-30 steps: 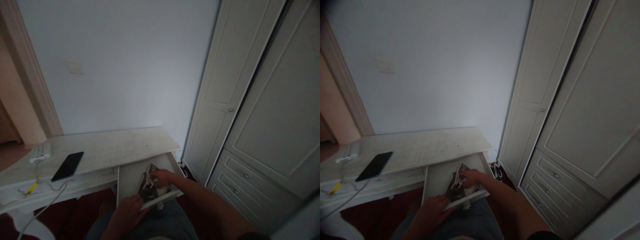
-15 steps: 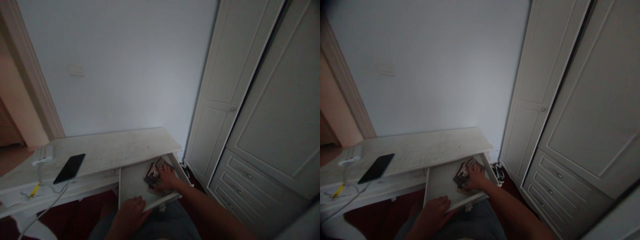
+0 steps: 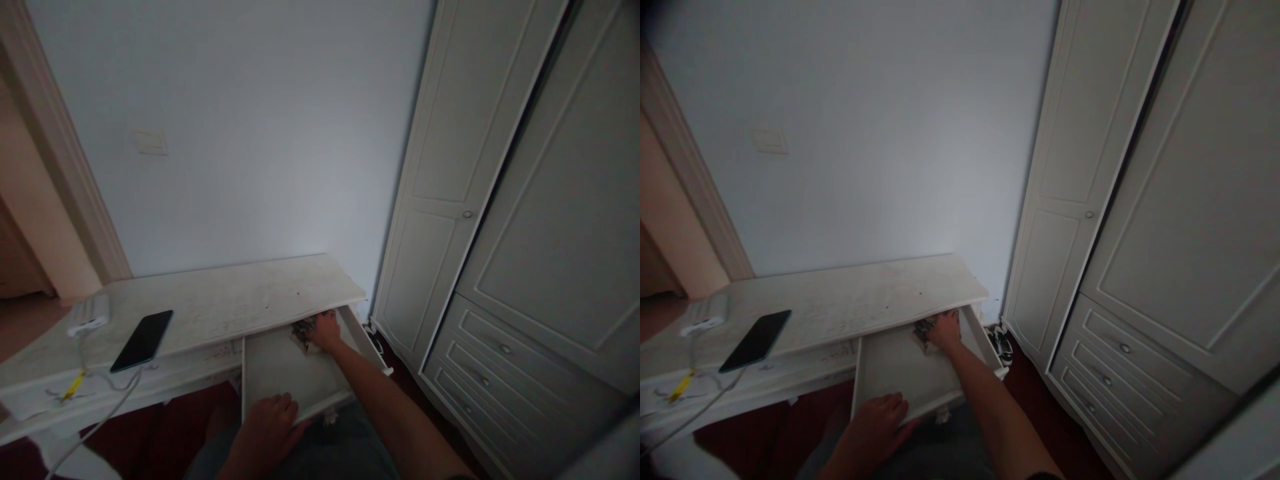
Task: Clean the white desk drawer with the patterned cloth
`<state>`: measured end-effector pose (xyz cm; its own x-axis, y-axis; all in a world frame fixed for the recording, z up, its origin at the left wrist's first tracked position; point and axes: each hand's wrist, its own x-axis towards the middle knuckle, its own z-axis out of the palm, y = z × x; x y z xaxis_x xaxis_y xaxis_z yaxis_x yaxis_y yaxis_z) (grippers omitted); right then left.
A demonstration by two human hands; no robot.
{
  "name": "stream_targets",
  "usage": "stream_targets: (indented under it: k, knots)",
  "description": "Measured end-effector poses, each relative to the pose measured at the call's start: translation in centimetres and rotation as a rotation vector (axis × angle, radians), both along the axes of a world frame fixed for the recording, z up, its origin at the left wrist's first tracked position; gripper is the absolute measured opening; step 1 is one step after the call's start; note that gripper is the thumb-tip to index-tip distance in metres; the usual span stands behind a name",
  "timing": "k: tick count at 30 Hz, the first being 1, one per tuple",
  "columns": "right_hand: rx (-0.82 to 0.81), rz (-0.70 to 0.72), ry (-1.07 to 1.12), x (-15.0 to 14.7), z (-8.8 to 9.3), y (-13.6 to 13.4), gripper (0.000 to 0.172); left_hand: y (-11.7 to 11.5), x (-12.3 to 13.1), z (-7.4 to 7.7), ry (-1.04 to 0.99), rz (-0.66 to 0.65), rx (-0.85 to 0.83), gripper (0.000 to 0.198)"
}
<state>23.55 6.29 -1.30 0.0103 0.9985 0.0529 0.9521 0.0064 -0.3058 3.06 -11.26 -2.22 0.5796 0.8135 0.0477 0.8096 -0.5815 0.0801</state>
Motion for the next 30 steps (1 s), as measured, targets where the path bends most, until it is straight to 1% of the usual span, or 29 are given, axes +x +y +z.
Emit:
stream_targets:
  k: [2, 4, 6, 8, 10, 12, 13, 16, 18, 20, 22, 24, 27, 30]
  knots:
    - [0.012, 0.008, 0.011, -2.2, 0.0, 0.0, 0.075, 0.1, 0.0, -0.1, -0.006, -0.014, 0.007, 0.028]
    - [0.021, 0.041, 0.022, -4.3, -0.1, -0.2, 0.082, 0.1, -0.1, -0.3, -0.015, -0.02, 0.022, 0.026]
    - [0.019, 0.112, 0.032, -6.5, -0.4, -0.7, 0.093, 0.2, -0.2, -0.6, -0.027, -0.021, 0.042, 0.024]
    - [-0.006, 0.226, 0.038, -8.6, -0.8, -1.2, 0.097, 0.4, -0.3, -1.1, -0.042, -0.021, 0.06, 0.024]
    - [-0.042, 0.39, 0.036, -10.2, -1.3, -1.8, 0.096, 0.5, -0.3, -1.6, -0.048, -0.02, 0.073, 0.026]
    - [-0.062, 0.526, 0.019, -11.3, -1.8, -2.3, 0.097, 0.7, -0.3, -2.0, -0.047, -0.014, 0.092, 0.029]
    - [-0.068, 0.567, 0.005, -11.5, -2.0, -2.6, 0.099, 0.8, -0.3, -2.1, -0.046, -0.015, 0.103, 0.03]
    - [-0.119, 0.622, -0.049, -11.2, -2.1, -3.1, 0.099, 0.8, -0.3, -1.8, -0.061, -0.034, 0.128, 0.03]
    - [-0.176, 0.679, -0.088, -10.6, -1.9, -3.3, 0.091, 0.7, -0.2, -1.4, -0.08, -0.049, 0.119, 0.028]
    - [-0.214, 0.745, -0.12, -9.9, -1.6, -3.4, 0.08, 0.7, -0.3, -1.2, -0.09, -0.048, 0.109, 0.025]
    - [-0.223, 0.833, -0.131, -9.2, -1.3, -3.6, 0.068, 0.7, -0.5, -1.6, -0.091, -0.049, 0.116, 0.023]
    - [-0.225, 0.926, -0.135, -8.3, -1.1, -3.8, 0.061, 0.8, -0.7, -2.2, -0.091, -0.058, 0.134, 0.024]
    - [-0.237, 1.029, -0.152, -6.3, -1.2, -4.3, 0.064, 0.9, -0.9, -3.0, -0.072, -0.047, 0.129, 0.026]
    - [-0.242, 1.045, -0.143, -3.5, -1.2, -4.6, 0.066, 0.8, -0.8, -2.6, -0.052, -0.01, 0.075, 0.025]
